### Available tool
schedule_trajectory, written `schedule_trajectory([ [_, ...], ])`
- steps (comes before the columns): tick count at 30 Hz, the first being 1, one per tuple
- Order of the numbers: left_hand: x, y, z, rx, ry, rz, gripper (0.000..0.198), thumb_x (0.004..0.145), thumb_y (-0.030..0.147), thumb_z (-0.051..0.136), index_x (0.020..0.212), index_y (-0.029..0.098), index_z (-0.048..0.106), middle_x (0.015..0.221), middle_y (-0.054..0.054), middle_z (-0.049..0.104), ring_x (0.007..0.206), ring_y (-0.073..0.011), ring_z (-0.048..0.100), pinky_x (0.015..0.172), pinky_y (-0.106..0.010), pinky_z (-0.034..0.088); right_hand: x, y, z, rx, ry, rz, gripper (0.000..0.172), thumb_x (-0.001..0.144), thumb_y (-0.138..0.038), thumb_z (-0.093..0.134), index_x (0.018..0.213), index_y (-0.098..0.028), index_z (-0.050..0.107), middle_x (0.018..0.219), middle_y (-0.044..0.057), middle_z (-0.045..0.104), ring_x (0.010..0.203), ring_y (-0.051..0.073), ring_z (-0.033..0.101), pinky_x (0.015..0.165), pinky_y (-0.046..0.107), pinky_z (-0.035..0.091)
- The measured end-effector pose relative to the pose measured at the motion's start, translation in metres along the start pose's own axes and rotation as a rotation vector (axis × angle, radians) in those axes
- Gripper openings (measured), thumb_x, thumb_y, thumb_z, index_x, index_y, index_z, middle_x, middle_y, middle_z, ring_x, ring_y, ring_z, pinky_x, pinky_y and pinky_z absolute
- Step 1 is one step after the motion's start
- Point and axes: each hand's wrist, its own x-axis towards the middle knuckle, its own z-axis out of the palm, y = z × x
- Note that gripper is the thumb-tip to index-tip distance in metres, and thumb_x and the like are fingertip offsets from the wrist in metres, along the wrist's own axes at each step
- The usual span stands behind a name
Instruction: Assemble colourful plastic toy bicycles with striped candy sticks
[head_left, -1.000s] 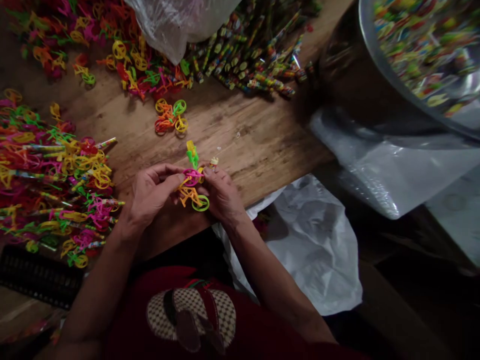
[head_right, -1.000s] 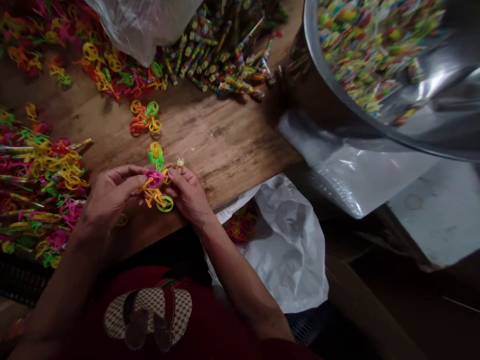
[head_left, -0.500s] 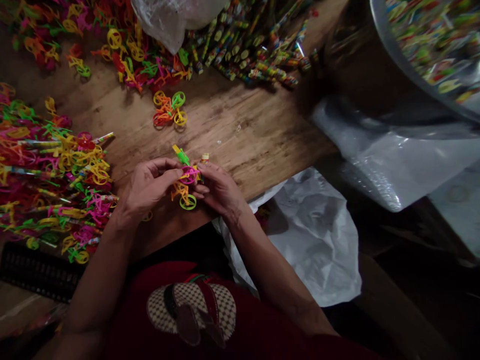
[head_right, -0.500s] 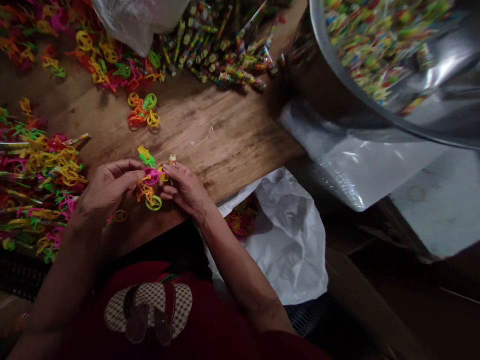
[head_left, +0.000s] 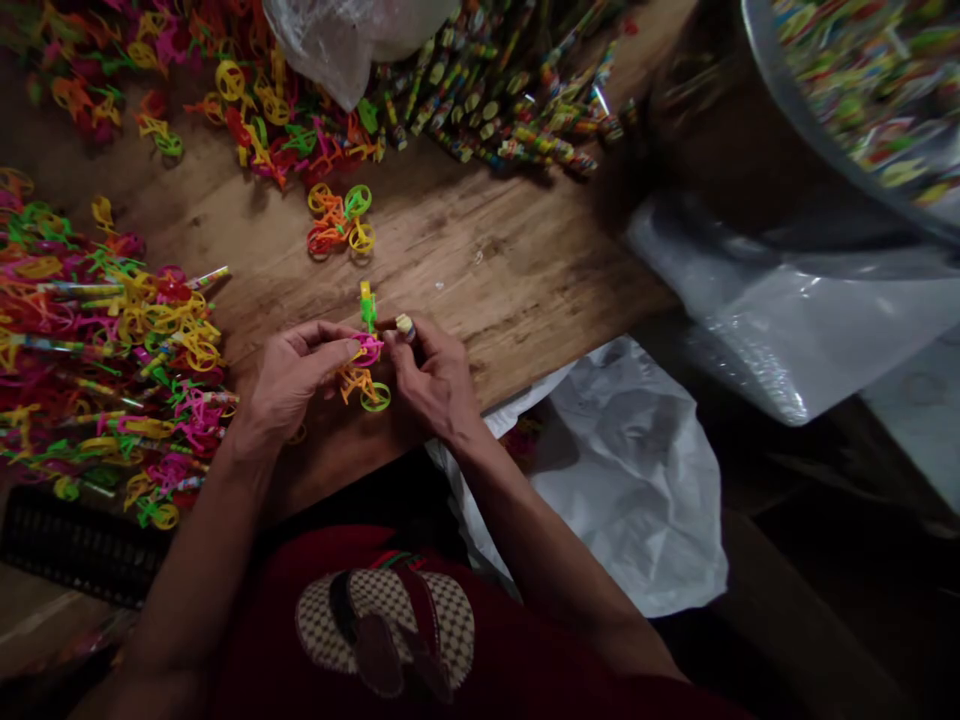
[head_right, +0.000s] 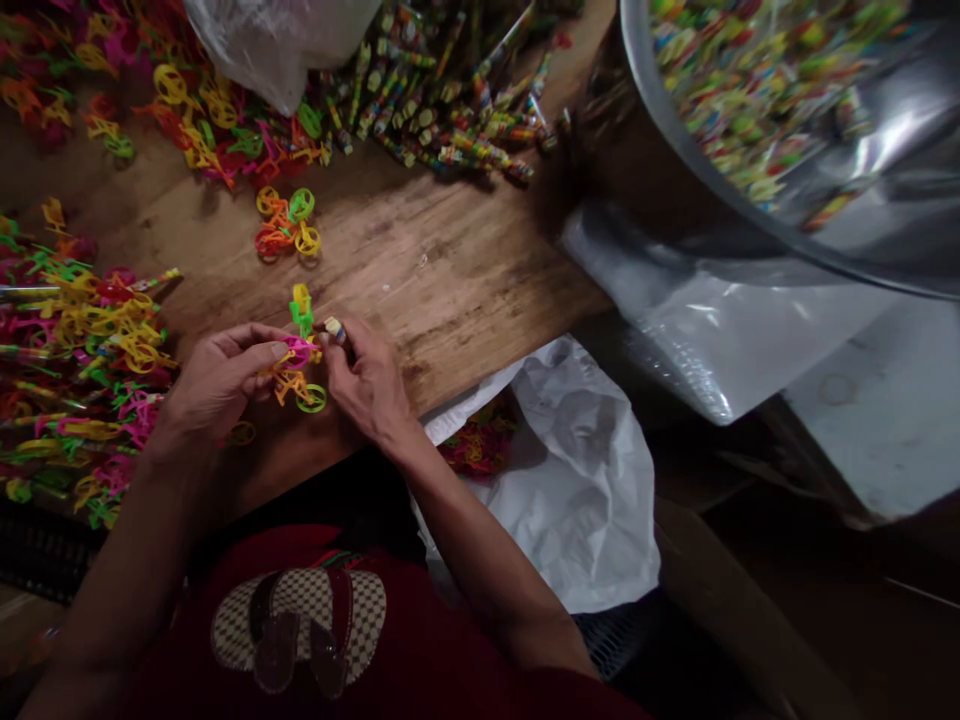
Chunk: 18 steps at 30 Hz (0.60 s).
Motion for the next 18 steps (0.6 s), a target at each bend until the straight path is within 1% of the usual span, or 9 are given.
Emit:
schedule_trajectory([
  [1, 0.000, -0.001, 0.000, -0.001, 0.019, 0.008, 0.031, 0.060, 0.033, 0.086, 0.078, 0.013, 0.071, 0.069, -0.002, 0.070, 0.049, -0.0058, 0.051, 0.042, -0.016, 0.034, -0.001, -0.003, -0.003, -0.109, 0.048, -0.100, 0.014, 0.093, -0.029, 0.056, 0.085, -0.021, 0.064, 0.082, 0.001, 0.065, 0.079, 0.014, 0.060, 0.076, 0.030, 0.050],
  [2, -0.001, -0.002, 0.000, 0.003, 0.035, 0.012, 0.032, 0.059, 0.034, 0.086, 0.078, 0.013, 0.071, 0.069, -0.002, 0.070, 0.048, -0.0055, 0.050, 0.042, -0.016, 0.033, -0.001, -0.007, -0.006, -0.183, 0.080, -0.166, 0.016, 0.094, -0.027, 0.053, 0.085, -0.021, 0.065, 0.085, 0.002, 0.066, 0.081, 0.015, 0.061, 0.078, 0.031, 0.050],
  [4, -0.001, -0.002, -0.001, 0.019, 0.055, 0.012, 0.034, 0.059, 0.037, 0.087, 0.078, 0.013, 0.072, 0.069, -0.002, 0.070, 0.050, -0.0067, 0.053, 0.044, -0.017, 0.037, -0.002, -0.014, -0.011, -0.249, 0.097, -0.217, 0.019, 0.095, -0.025, 0.051, 0.087, -0.021, 0.067, 0.082, 0.002, 0.067, 0.077, 0.014, 0.061, 0.073, 0.030, 0.049],
  [6, -0.002, -0.002, 0.000, 0.038, 0.059, 0.011, 0.034, 0.059, 0.037, 0.087, 0.079, 0.014, 0.072, 0.072, -0.003, 0.072, 0.056, -0.0096, 0.059, 0.050, -0.018, 0.044, -0.001, -0.020, -0.016, -0.263, 0.034, -0.224, 0.018, 0.095, -0.025, 0.052, 0.088, -0.021, 0.068, 0.079, 0.000, 0.067, 0.071, 0.013, 0.060, 0.068, 0.028, 0.048],
  [8, -0.003, -0.002, 0.001, 0.062, 0.059, 0.022, 0.032, 0.062, 0.037, 0.086, 0.080, 0.014, 0.073, 0.072, -0.003, 0.072, 0.061, -0.0115, 0.063, 0.055, -0.020, 0.048, 0.000, -0.022, -0.018, -0.267, -0.057, -0.255, 0.015, 0.093, -0.024, 0.055, 0.090, -0.021, 0.069, 0.079, 0.000, 0.069, 0.070, 0.013, 0.061, 0.067, 0.027, 0.048],
  [10, -0.003, -0.002, 0.001, 0.093, 0.065, 0.047, 0.029, 0.065, 0.036, 0.085, 0.079, 0.014, 0.073, 0.068, -0.001, 0.070, 0.063, -0.0121, 0.063, 0.056, -0.020, 0.049, 0.000, -0.019, -0.017, -0.293, -0.125, -0.322, 0.012, 0.091, -0.022, 0.057, 0.094, -0.021, 0.069, 0.084, 0.001, 0.071, 0.073, 0.013, 0.063, 0.070, 0.028, 0.050],
  [12, -0.003, -0.003, 0.001, 0.104, 0.079, 0.079, 0.028, 0.066, 0.037, 0.084, 0.079, 0.015, 0.073, 0.064, 0.000, 0.067, 0.062, -0.0123, 0.063, 0.056, -0.019, 0.048, -0.002, -0.015, -0.016, -0.353, -0.139, -0.404, 0.014, 0.089, -0.019, 0.057, 0.098, -0.022, 0.068, 0.088, 0.002, 0.072, 0.077, 0.015, 0.065, 0.070, 0.028, 0.051],
  [15, -0.003, -0.006, 0.001, 0.080, 0.098, 0.092, 0.031, 0.065, 0.039, 0.084, 0.081, 0.015, 0.073, 0.071, -0.002, 0.070, 0.063, -0.0124, 0.063, 0.055, -0.019, 0.048, -0.008, -0.008, -0.011, -0.452, -0.068, -0.485, 0.019, 0.087, -0.013, 0.054, 0.099, -0.022, 0.066, 0.085, 0.002, 0.071, 0.076, 0.015, 0.066, 0.068, 0.028, 0.052],
  [18, -0.004, -0.008, 0.003, 0.043, 0.109, 0.095, 0.032, 0.064, 0.038, 0.084, 0.081, 0.014, 0.072, 0.076, -0.003, 0.072, 0.066, -0.0129, 0.064, 0.057, -0.020, 0.050, -0.015, -0.005, -0.005, -0.508, 0.022, -0.518, 0.017, 0.087, -0.012, 0.053, 0.096, -0.021, 0.064, 0.081, 0.001, 0.070, 0.071, 0.014, 0.064, 0.064, 0.027, 0.051],
])
